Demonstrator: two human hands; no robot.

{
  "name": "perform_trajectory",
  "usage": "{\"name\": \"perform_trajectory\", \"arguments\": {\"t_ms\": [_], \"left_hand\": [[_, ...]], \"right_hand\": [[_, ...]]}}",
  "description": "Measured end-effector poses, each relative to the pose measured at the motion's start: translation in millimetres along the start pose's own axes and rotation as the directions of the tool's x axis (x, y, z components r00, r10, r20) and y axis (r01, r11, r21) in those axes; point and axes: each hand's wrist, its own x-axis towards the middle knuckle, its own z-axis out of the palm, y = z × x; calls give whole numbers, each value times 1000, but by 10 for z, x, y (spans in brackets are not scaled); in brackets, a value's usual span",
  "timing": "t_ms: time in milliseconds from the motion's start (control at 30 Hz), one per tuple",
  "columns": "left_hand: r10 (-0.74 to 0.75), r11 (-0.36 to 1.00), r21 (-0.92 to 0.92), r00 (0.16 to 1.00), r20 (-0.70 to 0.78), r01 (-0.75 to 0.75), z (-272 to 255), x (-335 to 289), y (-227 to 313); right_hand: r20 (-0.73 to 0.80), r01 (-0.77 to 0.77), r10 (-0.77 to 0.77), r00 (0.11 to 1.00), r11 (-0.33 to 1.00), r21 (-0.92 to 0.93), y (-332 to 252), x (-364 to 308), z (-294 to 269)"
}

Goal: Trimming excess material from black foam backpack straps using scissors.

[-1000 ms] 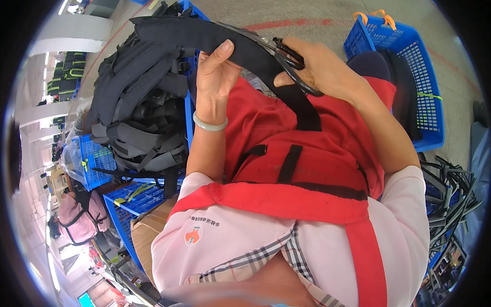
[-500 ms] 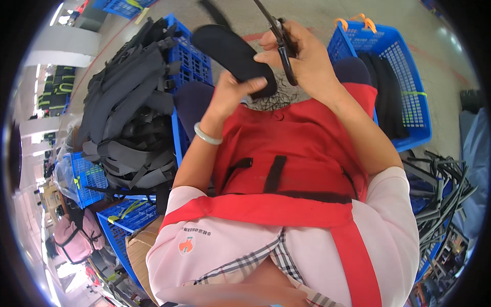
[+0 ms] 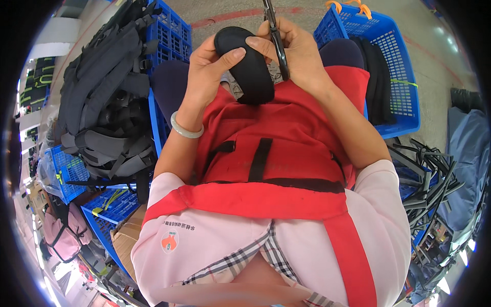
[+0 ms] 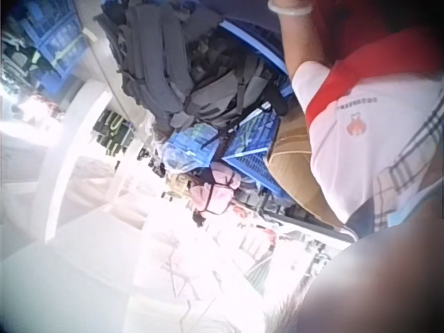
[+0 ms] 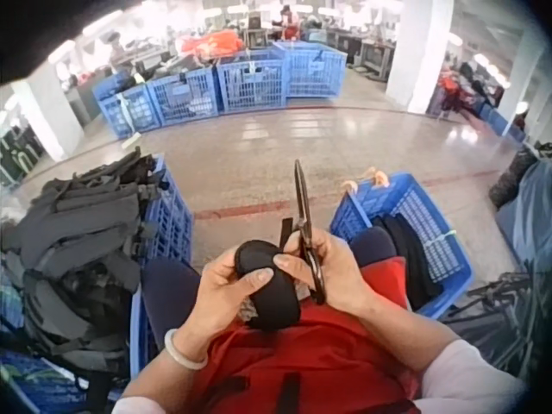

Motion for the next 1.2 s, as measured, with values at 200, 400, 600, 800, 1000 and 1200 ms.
{"name": "perform_trajectory", "arguments": {"t_ms": [200,400,600,800,1000,1200], "left_hand": [[2,991,-135,998,-62,-10,121,11,-159],[-103,973,-205,994,41,110,135,-41,-104],[-137,969,-194,987,83,151,145,-175,-124],[-117,978,-163,991,72,127,230,-205,-137],[-127,982,-125,987,101,140,242,-213,-167],[-153,975,-137,976,154,175,263,-209,-193]], "right_hand": [[57,-82,92,994,984,-161,-56,-35,-117],[70,-147,171,983,953,-263,-125,-308,-357],[181,-75,275,944,716,-694,-449,-630,-633],[209,-142,347,915,758,-637,-369,-829,-654],[201,-193,406,892,742,-643,-375,-833,-667],[218,-290,558,801,679,-674,-449,-848,-752]]}}
